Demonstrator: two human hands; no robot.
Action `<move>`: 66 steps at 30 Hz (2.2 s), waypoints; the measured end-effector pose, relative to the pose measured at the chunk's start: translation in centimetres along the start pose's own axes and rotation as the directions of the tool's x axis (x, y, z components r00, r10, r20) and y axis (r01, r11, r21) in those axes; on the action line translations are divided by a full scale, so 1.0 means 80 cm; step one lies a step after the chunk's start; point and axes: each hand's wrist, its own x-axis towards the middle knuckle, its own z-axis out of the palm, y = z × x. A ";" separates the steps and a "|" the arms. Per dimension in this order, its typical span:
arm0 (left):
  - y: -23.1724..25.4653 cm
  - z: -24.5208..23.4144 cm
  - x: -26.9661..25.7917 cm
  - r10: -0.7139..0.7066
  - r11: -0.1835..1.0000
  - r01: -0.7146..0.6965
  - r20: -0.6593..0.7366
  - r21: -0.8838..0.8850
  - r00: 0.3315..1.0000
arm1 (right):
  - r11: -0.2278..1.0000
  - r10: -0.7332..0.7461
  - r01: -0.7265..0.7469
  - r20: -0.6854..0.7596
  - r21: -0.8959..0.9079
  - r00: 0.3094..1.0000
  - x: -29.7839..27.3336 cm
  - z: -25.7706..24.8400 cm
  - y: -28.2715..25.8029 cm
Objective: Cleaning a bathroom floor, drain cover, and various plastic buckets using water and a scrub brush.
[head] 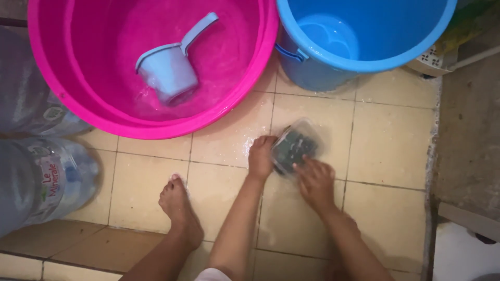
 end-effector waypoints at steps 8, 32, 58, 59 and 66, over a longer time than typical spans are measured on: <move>-0.028 -0.023 0.008 0.219 0.939 -0.115 0.304 -0.325 0.927 | 0.996 0.064 -0.069 0.082 0.063 0.995 -0.022 0.026 0.004; -0.014 0.060 -0.017 0.137 0.866 -0.036 0.167 -0.499 0.976 | 0.956 0.288 -0.286 0.017 -0.070 0.958 -0.019 0.084 -0.020; -0.029 0.094 0.009 -0.127 0.912 0.209 0.241 -0.353 0.962 | 0.987 0.160 -0.160 0.051 0.001 0.986 0.042 0.052 0.011; -0.031 0.098 0.011 -0.155 0.914 0.246 0.284 -0.322 0.946 | 0.987 0.156 -0.158 0.084 0.011 0.984 0.046 0.048 0.012; -0.007 0.096 0.032 -0.229 0.931 0.280 0.221 -0.237 0.948 | 0.998 0.025 -0.032 0.127 0.048 0.992 0.084 0.049 0.050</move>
